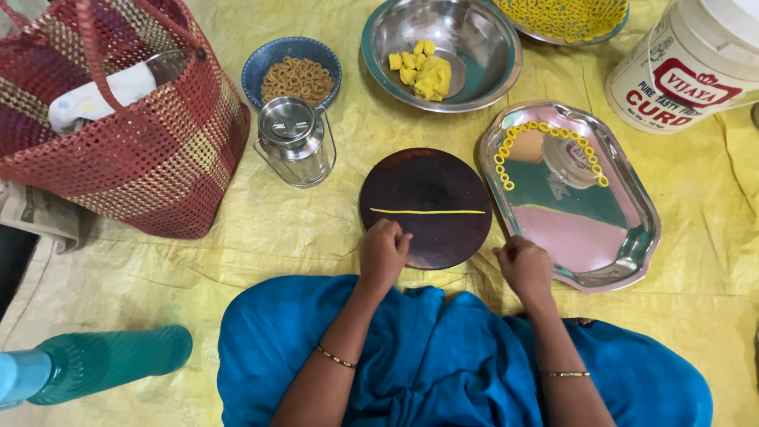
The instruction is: The person rolls yellow dough into thin ropes on a dark wooden board, then pinches off small pieces and joins the ends to form rings. The finished rings are placed on a metal tray. The person repeats this process throughout the clip.
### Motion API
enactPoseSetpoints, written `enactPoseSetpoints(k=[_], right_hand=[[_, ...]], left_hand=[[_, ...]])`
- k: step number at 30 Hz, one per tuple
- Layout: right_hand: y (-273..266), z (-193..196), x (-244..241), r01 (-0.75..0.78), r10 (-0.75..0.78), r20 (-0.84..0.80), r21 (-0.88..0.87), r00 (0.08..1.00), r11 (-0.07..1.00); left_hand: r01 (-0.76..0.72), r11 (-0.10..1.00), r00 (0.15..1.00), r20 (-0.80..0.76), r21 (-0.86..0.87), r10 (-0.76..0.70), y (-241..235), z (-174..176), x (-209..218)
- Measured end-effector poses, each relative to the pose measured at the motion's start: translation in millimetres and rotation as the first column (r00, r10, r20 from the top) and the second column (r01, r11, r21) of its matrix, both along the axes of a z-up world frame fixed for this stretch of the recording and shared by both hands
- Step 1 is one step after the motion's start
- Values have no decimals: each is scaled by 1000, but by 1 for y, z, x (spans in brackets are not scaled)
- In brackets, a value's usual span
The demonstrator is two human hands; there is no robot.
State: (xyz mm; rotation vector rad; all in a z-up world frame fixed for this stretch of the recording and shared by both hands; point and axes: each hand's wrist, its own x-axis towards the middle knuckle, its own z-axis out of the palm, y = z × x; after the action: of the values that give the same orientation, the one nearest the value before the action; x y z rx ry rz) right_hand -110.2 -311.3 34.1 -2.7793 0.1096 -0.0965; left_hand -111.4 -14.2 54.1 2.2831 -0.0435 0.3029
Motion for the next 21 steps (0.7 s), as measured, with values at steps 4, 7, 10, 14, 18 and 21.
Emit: enactPoseSetpoints(k=[4,7,10,14,18,21], right_hand=[[-11,1,28,-219,218,435,-49,874,975],[-16,0,52,-135,114,172,114,978,984],[-19,-6,69,-144,137,105,56,985,988],[-9,-19,83,-265,210,277,181,938,947],[4,-28,86,-292,246,332,95,910,952],[11,-32,83,-241,198,302,113,932,964]], left_hand=[[-70,996,937,347,52,48,-5,-9,5],[17,997,972,234,74,-34,-12,-16,24],[81,993,974,204,83,-96,-24,-22,39],[177,978,951,235,109,-198,-43,-23,53],[188,931,948,191,313,-255,-59,-27,70],[135,916,941,240,377,-237,-64,-37,76]])
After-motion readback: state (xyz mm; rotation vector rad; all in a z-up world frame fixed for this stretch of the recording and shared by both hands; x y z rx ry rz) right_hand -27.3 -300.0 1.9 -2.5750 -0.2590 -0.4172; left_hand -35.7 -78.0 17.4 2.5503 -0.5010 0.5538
